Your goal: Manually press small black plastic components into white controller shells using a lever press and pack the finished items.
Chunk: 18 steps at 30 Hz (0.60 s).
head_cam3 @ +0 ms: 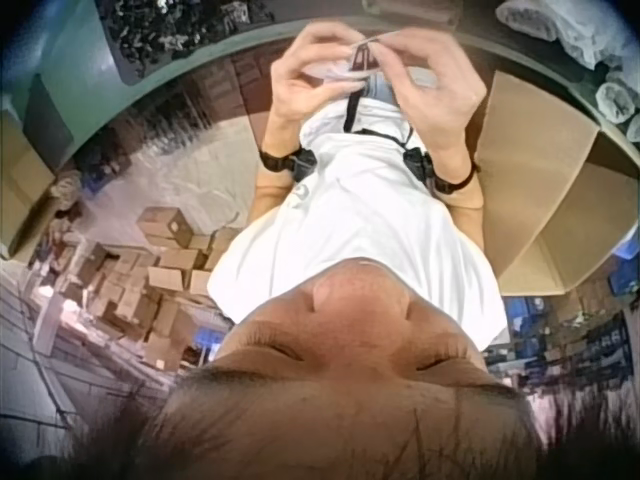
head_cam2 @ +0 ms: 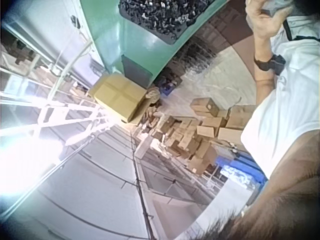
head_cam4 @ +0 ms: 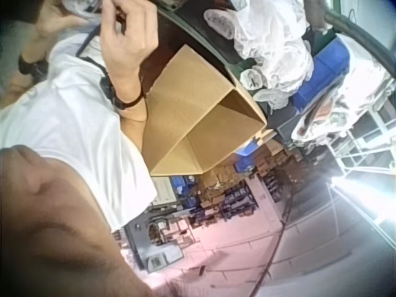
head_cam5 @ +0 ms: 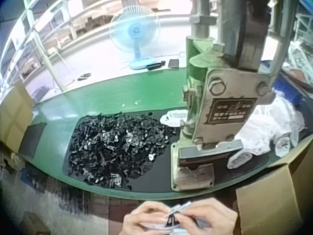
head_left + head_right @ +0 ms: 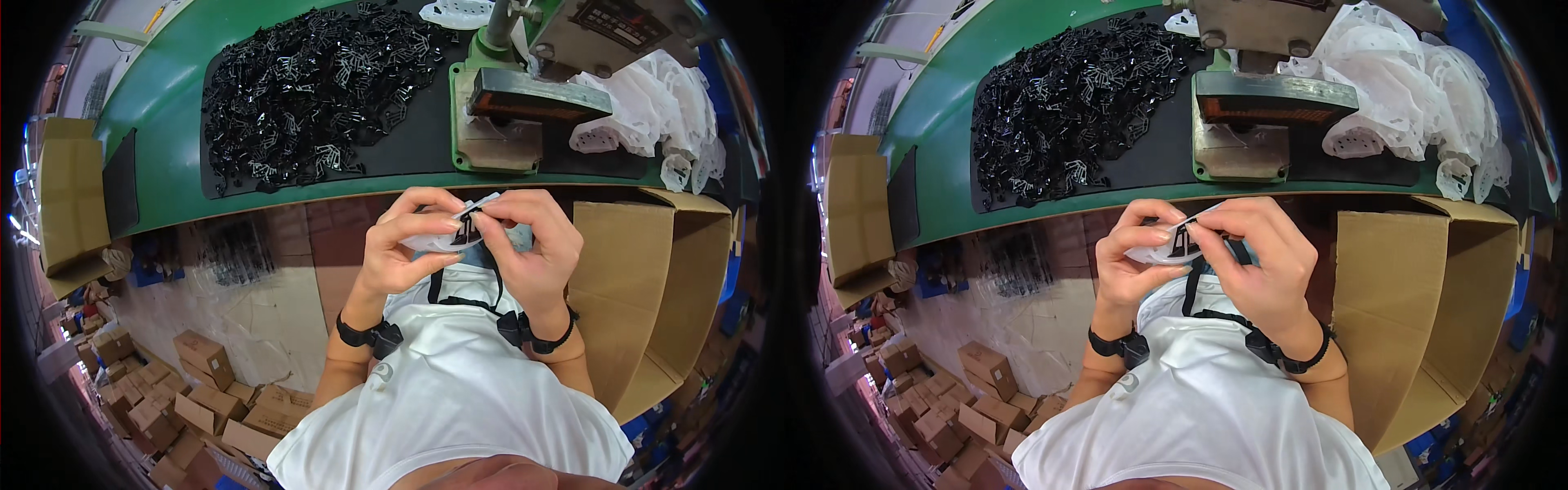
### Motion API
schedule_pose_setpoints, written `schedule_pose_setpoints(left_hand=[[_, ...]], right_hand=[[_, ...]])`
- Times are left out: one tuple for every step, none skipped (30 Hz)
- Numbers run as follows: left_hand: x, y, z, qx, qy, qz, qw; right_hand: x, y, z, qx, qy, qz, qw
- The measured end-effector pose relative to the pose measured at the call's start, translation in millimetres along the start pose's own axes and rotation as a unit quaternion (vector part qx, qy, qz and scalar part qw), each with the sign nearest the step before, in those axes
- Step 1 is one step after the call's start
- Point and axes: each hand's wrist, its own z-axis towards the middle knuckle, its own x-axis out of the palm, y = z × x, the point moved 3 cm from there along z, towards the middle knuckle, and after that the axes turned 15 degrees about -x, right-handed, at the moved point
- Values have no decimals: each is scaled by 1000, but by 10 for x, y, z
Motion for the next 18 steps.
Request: schedule_pose_setpoints(left_hand=[[-1, 19, -11, -3, -1, -3, 1000], [-7, 29, -21, -4, -1, -3, 1000], [-16, 43, -13, -15, -6, -16, 1000], [-24, 55, -5, -27, -11, -30, 999], [-26, 55, -5, -25, -10, -30, 999], [-20, 59, -18, -22, -9, -33, 999], [-14, 61, -21, -19, -8, -36, 999], [-11, 57, 6, -12, -9, -39, 999], [2, 56, 19, -13, -7, -40, 999], [22, 42, 27, 13, 0, -32, 999], [39, 22, 39, 38, 8, -25, 999], [35, -22, 73, 56, 18, 17, 998], [29, -24, 104, 57, 18, 17, 998], [34, -27, 133, 58, 26, 26, 998], [40, -37, 162, 58, 35, 35, 997], [61, -59, 175, 61, 38, 36, 997], [87, -77, 190, 34, 18, 67, 997], [111, -79, 227, 9, -1, 96, 995]], right_hand=[[16, -3, 3, 1, 0, 0, 1000], [37, -18, 11, 10, 12, -1, 1000], [50, -32, 27, 18, 24, -4, 1000], [37, -34, 33, 17, 24, -4, 1000], [20, -31, 32, 7, 46, -25, 999], [5, -30, 23, -2, 68, -46, 997], [-8, -41, 39, -2, 68, -47, 997], [-13, -78, 72, 28, 67, -1, 997], [-17, -116, 96, 58, 65, 44, 995], [-26, -184, 84, 79, 78, 118, 987], [-35, -190, 46, 80, 77, 117, 987], [-27, -215, -15, 142, 71, 180, 971], [-18, -245, -68, 202, 65, 242, 947], [-35, -261, -71, 179, 64, 227, 955], [-45, -255, -59, 177, 62, 226, 956], [-66, -250, -45, 177, 51, 209, 960], [-87, -246, -29, 177, 41, 191, 965], [-103, -260, -20, 174, 37, 187, 966]])
